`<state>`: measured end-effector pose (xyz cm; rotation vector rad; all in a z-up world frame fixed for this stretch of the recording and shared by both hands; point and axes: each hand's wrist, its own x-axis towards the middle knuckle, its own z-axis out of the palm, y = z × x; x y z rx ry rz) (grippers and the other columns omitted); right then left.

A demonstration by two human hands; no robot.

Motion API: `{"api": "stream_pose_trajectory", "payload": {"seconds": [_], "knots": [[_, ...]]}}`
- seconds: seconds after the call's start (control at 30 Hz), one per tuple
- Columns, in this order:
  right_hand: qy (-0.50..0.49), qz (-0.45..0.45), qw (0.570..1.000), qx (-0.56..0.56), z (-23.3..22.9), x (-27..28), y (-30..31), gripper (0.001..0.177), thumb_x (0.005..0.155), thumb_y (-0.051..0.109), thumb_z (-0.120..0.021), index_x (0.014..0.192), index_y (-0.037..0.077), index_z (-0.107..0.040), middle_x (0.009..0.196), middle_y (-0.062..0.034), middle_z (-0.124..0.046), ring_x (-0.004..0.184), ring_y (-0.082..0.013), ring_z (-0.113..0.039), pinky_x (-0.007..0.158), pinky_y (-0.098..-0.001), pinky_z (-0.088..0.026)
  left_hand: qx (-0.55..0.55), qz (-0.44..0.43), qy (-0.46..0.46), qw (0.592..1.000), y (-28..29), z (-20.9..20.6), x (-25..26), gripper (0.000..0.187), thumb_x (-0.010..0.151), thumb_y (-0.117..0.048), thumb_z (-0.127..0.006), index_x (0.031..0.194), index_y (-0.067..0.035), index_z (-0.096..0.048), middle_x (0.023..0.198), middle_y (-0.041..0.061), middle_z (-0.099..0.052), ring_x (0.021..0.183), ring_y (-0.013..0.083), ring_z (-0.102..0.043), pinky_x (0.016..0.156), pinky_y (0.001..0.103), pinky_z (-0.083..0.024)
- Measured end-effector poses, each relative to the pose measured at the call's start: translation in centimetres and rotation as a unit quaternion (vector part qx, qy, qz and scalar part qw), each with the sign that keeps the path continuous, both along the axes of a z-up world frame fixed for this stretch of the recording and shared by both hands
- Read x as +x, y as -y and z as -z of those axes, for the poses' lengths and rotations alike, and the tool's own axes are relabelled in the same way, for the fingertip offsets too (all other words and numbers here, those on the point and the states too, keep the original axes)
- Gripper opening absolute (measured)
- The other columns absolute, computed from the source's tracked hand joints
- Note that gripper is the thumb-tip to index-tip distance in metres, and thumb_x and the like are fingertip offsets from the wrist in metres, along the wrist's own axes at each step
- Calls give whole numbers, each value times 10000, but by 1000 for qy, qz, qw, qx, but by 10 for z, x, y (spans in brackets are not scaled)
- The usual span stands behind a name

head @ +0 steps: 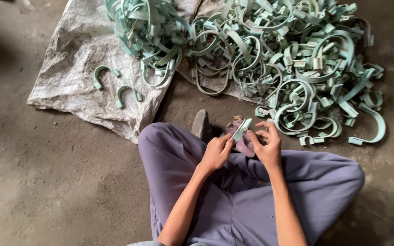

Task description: The person sits on the floor and uses a small abrasive block to smooth the edges of light green metal U-shaped parts. They pick up each part from a large pile, rub the edges against the block, and place the finished part on a cloth beside them.

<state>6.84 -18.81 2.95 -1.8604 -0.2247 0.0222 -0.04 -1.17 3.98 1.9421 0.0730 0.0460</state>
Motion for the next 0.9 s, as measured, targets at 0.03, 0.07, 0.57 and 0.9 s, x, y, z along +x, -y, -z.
{"api": "stream_pose_trajectory", "payload": {"seconds": [0.03,0.07,0.57,0.9], "knots": [[2,5,1000,0,3,0,2,264,935,157,-758,1147,99,-612,726,-47,-708,660,-94,-669,662,-256,-553,0,5,2,1000,2,3,0,336,1052,-276,-445,772,-112,-535,552,175,-549,525,391,-543,568,431,-459],[-21,-11,1000,17,6,0,3,248,950,153,-737,1156,76,-623,712,-66,-719,660,-110,-688,648,-262,-558,16,9,-3,1000,3,5,0,327,1043,-289,-451,784,-111,-542,563,193,-555,551,427,-554,574,457,-460],[-95,-74,986,113,26,9,18,402,911,53,-727,1306,32,-653,746,-118,-742,656,-148,-730,655,-294,-618,-37,25,10,999,1,25,-2,280,972,-172,-460,702,-120,-512,507,134,-452,497,247,-447,539,371,-425],[-114,-93,983,111,36,9,22,293,906,31,-735,1167,63,-606,812,-126,-756,703,-153,-734,720,-308,-620,-73,-5,30,997,-6,19,0,249,944,-173,-471,700,-121,-486,522,77,-376,533,213,-401,566,359,-413]]}}
